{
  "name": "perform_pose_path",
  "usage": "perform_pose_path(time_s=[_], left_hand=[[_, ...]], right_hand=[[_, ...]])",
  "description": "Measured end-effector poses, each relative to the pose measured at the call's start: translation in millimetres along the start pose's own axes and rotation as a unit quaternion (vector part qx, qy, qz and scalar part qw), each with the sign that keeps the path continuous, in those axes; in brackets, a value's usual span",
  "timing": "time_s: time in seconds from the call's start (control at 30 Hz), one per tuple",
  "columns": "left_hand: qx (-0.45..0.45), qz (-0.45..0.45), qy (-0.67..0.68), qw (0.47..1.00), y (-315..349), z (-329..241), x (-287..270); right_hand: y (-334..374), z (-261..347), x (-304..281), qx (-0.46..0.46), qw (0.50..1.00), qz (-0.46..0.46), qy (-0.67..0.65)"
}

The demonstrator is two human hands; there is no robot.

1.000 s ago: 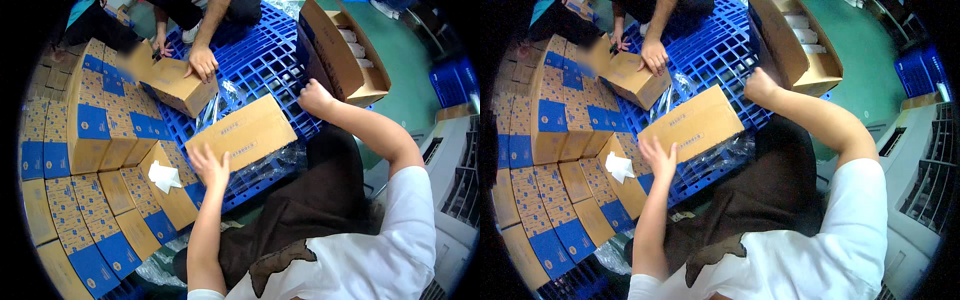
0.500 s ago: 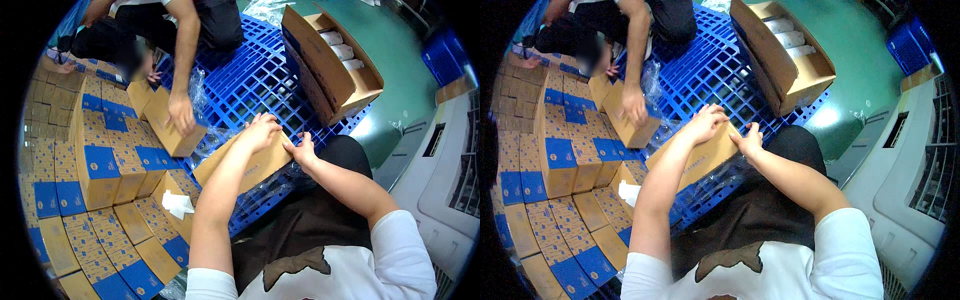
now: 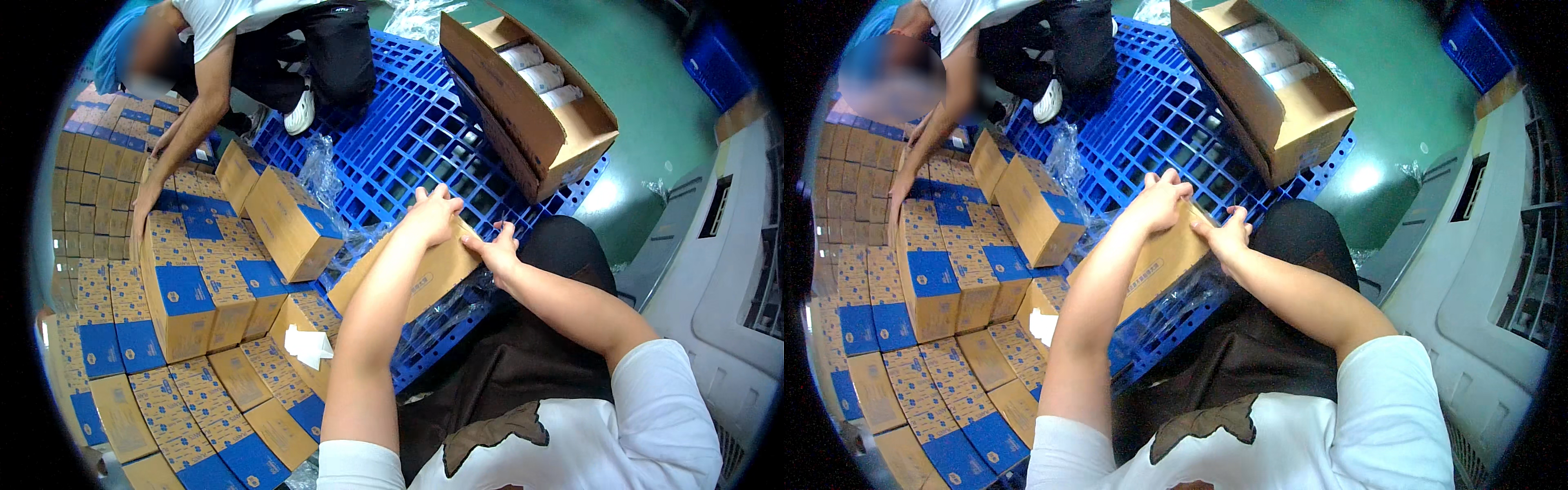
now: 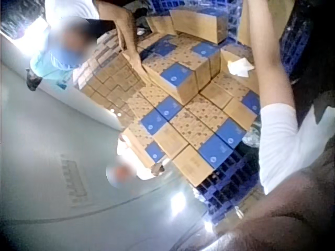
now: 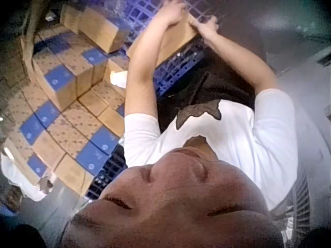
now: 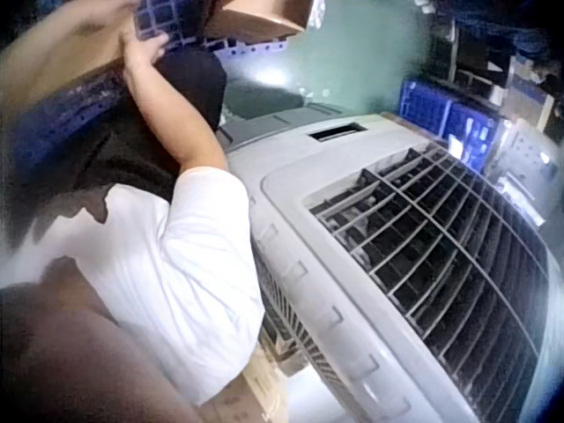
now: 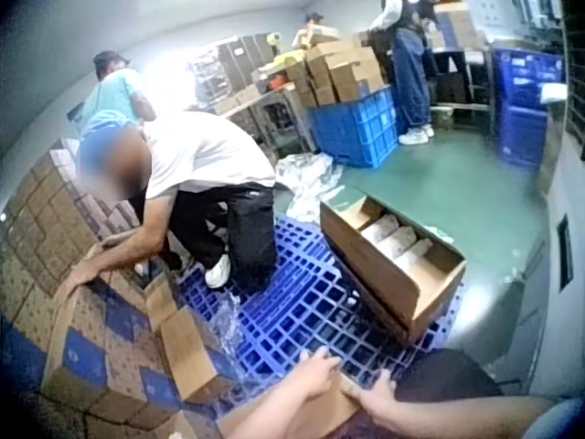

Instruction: The person uses a utility knife to cut open tape on cardboard boxes, unfolds the flaps, and handles the bottled contents while working on a blue plastic pallet.

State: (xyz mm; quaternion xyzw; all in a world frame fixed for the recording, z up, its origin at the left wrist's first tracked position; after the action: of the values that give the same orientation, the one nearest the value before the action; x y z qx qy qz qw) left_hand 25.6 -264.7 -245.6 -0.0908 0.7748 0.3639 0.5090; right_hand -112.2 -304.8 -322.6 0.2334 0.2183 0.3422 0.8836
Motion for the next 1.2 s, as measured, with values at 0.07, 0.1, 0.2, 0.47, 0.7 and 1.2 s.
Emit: perform_pose_path(time_s=[0.07,0.1,0.2,0.47,0.7,1.2], left_hand=[[-0.015,0.028,-0.039,0.999,-6.6,-1.5,3.2],[-0.012,0.041,-0.05,0.998,-9.8,-0.2,6.1],[0.02,0.021,-0.052,0.998,-8.3,-1.2,12.7],[0.077,0.027,0.0,0.997,-11.7,3.2,10.6],[0.051,0.032,0.03,0.998,-17.8,52.5,-5.0],[0.253,-0.128,-0.115,0.952,28.5,-25.1,-12.1]], right_hand=[[-2.1,-1.3,3.3,-0.005,1.0,0.012,0.028],[-3.8,-2.1,5.3,-0.008,0.999,0.017,0.041],[-7.7,-8.1,8.4,-0.006,0.999,0.024,0.045],[-20.7,-10.2,15.0,-0.011,0.998,0.05,0.041],[-22.0,-6.3,16.3,-0.002,0.996,0.086,0.012],[-16.8,-7.8,9.9,-0.001,0.999,0.043,0.02]])
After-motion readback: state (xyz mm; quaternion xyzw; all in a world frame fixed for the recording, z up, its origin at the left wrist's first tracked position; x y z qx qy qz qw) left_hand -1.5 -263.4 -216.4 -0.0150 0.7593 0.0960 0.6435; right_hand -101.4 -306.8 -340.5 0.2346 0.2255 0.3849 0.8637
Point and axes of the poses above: each hand's wrist, its own y-axis away from the middle knuckle, its own x-axis out of the palm, z = x × y, the point moved 9 cm from there along -y, towards the middle knuckle, and after that the axes turned 9 degrees about -x, right-handed, at the moved point
